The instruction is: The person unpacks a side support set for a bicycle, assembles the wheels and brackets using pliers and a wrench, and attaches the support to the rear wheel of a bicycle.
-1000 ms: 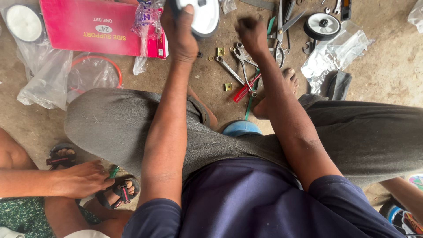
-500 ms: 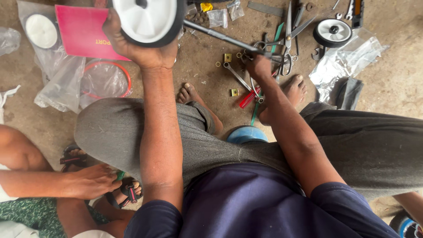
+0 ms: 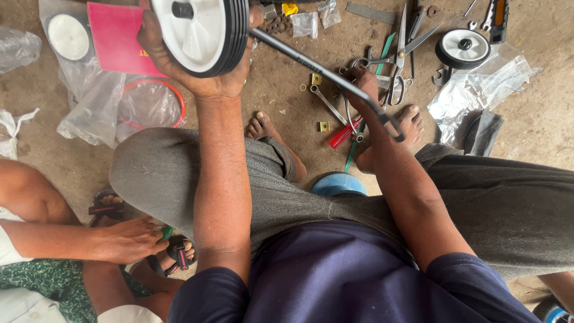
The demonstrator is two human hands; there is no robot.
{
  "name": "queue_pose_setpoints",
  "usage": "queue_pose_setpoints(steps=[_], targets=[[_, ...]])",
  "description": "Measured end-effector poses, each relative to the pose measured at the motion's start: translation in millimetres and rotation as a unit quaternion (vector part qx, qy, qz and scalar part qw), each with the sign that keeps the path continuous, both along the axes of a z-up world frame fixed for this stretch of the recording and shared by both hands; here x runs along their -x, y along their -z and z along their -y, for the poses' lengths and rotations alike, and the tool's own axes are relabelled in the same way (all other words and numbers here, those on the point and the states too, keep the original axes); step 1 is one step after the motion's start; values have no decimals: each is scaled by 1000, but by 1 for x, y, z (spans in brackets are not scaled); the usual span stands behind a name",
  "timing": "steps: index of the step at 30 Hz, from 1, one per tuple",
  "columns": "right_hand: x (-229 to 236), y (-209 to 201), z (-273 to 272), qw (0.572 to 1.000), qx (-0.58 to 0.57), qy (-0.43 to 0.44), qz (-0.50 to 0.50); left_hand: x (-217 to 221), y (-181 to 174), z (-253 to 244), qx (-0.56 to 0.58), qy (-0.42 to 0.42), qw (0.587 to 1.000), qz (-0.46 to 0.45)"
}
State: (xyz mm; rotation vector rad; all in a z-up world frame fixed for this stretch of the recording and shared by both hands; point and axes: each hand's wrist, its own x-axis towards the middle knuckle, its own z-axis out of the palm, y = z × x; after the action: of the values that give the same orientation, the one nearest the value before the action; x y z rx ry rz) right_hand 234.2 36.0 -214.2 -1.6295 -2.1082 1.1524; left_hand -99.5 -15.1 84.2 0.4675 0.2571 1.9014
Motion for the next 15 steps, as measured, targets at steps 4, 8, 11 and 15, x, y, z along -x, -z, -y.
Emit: queue_pose_setpoints(steps=[4,8,11,15], targets=[[-4,-1,0,994,-101,-41,-28,9,27,5,112,-111,987,3],[-1,-17,6,998,-59,9,-13,3,54,4,217,-110,960,-138],[5,-33,10,997,-55,38,-24,-14,62,-1,242,-17,935,-258],[9,-46,10,995,-97,24,-17,-34,63,-11,194,3,889,-416]])
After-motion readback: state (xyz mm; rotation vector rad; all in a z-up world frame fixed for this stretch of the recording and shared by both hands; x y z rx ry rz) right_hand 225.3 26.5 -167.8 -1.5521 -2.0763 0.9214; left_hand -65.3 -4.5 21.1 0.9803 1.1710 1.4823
